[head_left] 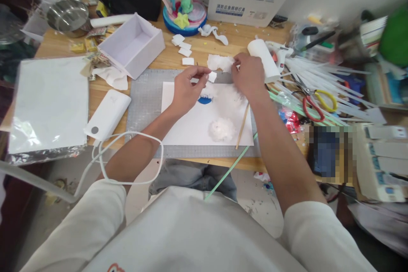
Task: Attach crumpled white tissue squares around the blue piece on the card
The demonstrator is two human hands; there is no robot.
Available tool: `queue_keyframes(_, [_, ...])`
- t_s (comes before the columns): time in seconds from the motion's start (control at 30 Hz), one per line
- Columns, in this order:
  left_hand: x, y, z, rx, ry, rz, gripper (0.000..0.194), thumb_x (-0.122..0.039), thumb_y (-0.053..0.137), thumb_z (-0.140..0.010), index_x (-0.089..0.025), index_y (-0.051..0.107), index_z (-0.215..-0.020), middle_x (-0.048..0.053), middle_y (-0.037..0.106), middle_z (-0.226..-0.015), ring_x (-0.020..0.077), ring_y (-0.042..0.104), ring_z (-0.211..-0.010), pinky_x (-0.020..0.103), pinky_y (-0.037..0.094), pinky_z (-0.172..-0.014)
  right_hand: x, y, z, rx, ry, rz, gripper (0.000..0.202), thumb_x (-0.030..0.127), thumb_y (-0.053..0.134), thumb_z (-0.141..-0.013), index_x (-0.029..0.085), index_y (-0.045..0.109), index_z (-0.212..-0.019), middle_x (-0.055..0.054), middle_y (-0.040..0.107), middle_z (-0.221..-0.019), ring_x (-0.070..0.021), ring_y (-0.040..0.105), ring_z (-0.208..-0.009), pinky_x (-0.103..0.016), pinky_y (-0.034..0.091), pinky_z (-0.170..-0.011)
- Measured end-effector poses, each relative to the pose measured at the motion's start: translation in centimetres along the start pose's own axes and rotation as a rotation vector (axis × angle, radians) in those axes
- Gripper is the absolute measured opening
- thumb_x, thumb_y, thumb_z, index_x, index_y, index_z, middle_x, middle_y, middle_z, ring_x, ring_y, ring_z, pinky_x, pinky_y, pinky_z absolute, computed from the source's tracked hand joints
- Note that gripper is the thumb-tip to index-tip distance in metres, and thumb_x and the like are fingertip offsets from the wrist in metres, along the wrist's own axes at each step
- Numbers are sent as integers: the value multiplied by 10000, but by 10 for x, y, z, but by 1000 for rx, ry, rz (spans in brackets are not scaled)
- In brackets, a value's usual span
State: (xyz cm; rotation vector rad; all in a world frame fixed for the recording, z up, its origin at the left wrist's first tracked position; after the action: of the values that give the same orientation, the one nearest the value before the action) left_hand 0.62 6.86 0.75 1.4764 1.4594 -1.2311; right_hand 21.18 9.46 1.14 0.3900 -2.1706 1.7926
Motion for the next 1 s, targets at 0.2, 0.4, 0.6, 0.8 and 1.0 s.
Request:
queue_keyframes(0.2, [0,1,3,7,5,-22,140,-154,649,-883,-184,751,-973,36,726,-925,91,664,-775,150,565,-612,14,-9,8,-131,63,136,144,216,523,-951,184,663,-930,-138,665,-1171,-313,559,-1194,-503,478,-1013])
queue_keyframes(0.4, [-2,1,4,6,37,-65,127,-164,658,-879,-180,754,-960,34,728,-938,88,660,-784,146,553,-605,16,-11,10,-108,92,147,248,213,414,-1005,176,658,-1028,-124,679,-1094,-297,558,-1165,-475,471,-980])
queue_keyframes(0.6, [-2,2,4,-8,30,-61,130,-167,671,-878,-184,760,-971,31,724,-924,78,657,-751,145,558,-604,22,-16,14,-104,98,202,352,265,347,-1032,179,686,-1073,-154,689,-1156,-324,539,-1215,-488,454,-1004])
queue_keyframes(0.8, [-3,2,4,-2,58,-77,134,-159,661,-878,-193,760,-962,27,717,-913,79,656,-768,129,550,-594,26,-22,17,-123,64,151,360,195,426,-977,193,615,-1284,-124,691,-1230,-327,542,-1218,-503,479,-1009])
queue_keyframes(1.0, [-5,3,4,-4,50,-91,130,-195,664,-879,-204,765,-960,28,722,-918,77,660,-764,127,553,-601,28,-29,22,-265,12,-66,256,274,500,-958,291,648,-1166,-85,613,-1334,-328,409,-1402,-566,399,-1161])
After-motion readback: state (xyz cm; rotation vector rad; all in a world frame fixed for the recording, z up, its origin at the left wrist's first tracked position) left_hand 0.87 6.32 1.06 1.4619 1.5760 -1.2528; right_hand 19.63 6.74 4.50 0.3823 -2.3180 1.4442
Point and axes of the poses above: each hand's wrist, its own z-axis away from the middle knuckle, its own y-axis out of the palm, x = y × z, the point moved 6 cm from there along -z, towards the middle knuckle
